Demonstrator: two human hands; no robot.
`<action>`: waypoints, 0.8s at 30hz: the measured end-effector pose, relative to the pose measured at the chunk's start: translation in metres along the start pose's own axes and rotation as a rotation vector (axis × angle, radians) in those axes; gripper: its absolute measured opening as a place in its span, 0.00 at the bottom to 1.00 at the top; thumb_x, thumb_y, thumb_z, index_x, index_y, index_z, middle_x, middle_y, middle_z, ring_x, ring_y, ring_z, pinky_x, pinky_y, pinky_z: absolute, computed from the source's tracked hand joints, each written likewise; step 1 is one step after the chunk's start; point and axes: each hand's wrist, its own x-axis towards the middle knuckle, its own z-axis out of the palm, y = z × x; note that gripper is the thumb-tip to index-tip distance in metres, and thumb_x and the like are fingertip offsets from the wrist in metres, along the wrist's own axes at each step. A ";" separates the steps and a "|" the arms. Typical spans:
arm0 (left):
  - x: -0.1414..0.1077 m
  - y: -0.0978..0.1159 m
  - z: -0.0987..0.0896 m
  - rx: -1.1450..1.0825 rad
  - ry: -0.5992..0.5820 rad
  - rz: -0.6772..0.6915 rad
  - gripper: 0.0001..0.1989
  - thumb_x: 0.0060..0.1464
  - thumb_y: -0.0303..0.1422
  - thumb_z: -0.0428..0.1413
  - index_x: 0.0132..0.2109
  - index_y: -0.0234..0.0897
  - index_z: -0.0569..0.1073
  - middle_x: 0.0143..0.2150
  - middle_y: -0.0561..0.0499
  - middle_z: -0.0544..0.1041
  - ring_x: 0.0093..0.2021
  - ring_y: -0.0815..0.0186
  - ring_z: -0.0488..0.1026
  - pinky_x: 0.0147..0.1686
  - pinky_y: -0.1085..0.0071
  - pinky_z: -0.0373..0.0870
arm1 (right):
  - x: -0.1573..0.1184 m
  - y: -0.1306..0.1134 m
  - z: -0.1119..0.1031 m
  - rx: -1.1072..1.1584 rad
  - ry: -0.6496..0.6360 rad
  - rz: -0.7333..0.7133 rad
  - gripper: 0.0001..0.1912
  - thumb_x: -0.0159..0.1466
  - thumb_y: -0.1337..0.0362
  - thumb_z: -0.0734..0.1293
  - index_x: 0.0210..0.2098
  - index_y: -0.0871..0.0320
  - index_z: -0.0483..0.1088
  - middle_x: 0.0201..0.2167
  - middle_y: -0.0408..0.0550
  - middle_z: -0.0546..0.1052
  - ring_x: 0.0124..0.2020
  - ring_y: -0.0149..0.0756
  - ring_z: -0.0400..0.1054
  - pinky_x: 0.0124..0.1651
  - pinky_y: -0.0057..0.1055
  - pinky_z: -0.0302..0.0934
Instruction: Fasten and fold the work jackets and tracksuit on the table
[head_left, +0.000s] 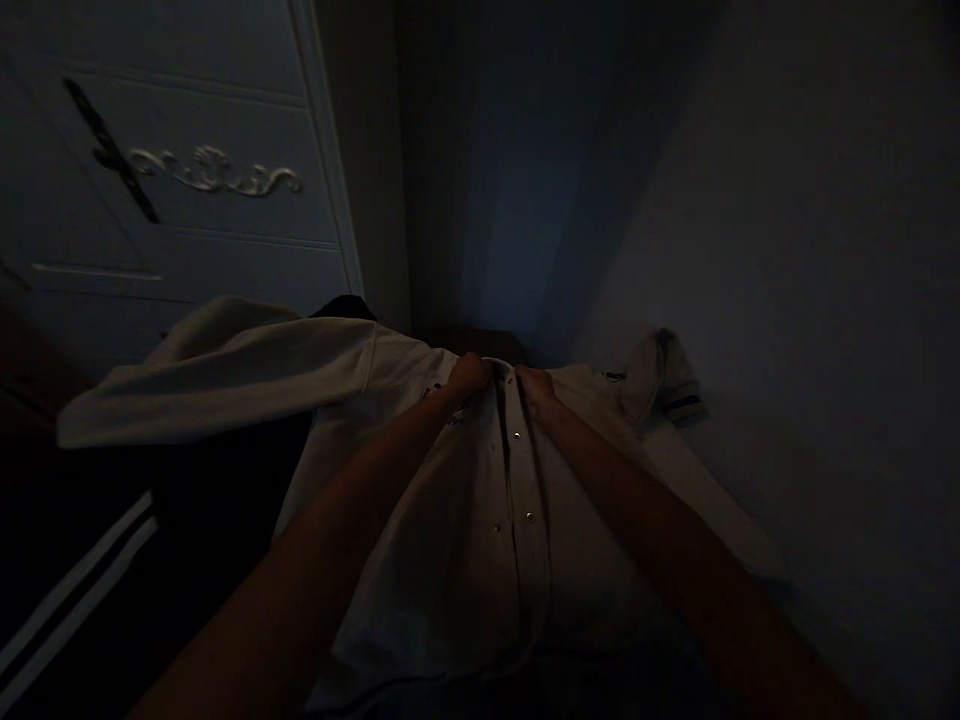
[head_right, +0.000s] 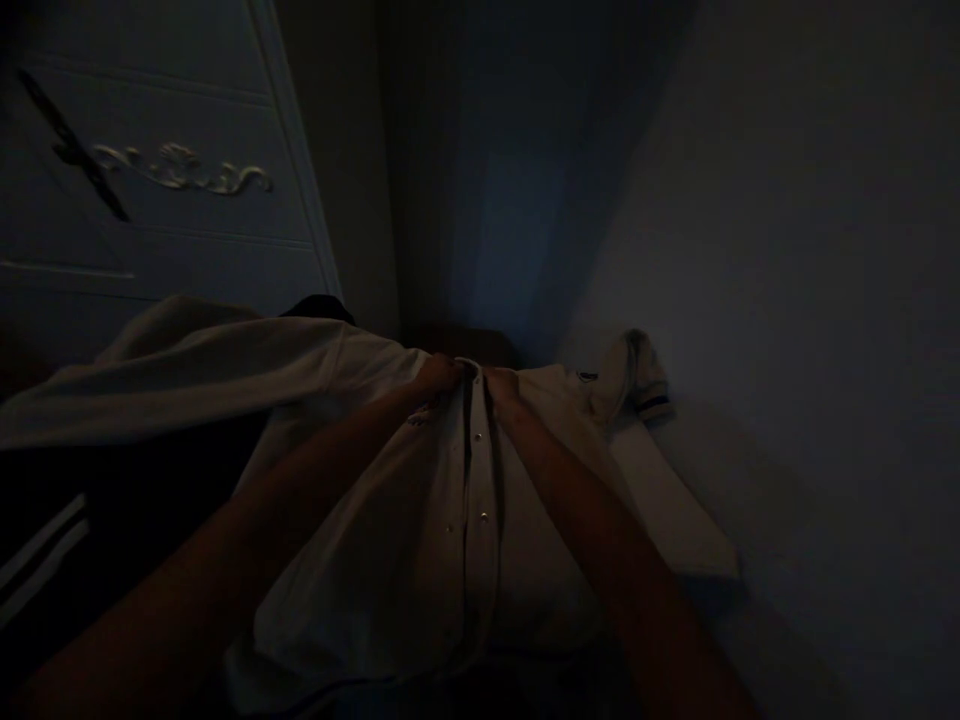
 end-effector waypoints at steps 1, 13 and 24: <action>-0.002 0.002 0.002 -0.006 -0.021 0.039 0.16 0.58 0.33 0.50 0.44 0.31 0.79 0.44 0.39 0.80 0.45 0.60 0.77 0.43 0.74 0.69 | -0.002 0.001 -0.002 0.063 0.006 0.011 0.08 0.60 0.64 0.57 0.26 0.59 0.63 0.20 0.46 0.72 0.25 0.32 0.70 0.29 0.25 0.64; -0.096 0.002 0.000 -0.034 0.079 0.150 0.16 0.58 0.29 0.47 0.49 0.34 0.76 0.49 0.41 0.77 0.50 0.59 0.74 0.50 0.68 0.67 | -0.094 0.026 -0.041 -0.063 -0.114 -0.232 0.08 0.59 0.62 0.65 0.36 0.60 0.70 0.32 0.46 0.76 0.31 0.29 0.68 0.35 0.24 0.61; -0.183 0.013 0.042 -0.146 -0.029 0.657 0.22 0.60 0.43 0.53 0.59 0.44 0.69 0.68 0.41 0.59 0.70 0.48 0.50 0.66 0.48 0.44 | -0.052 0.057 -0.142 -0.321 0.304 -0.068 0.13 0.59 0.64 0.63 0.38 0.66 0.73 0.31 0.55 0.76 0.34 0.37 0.71 0.40 0.30 0.62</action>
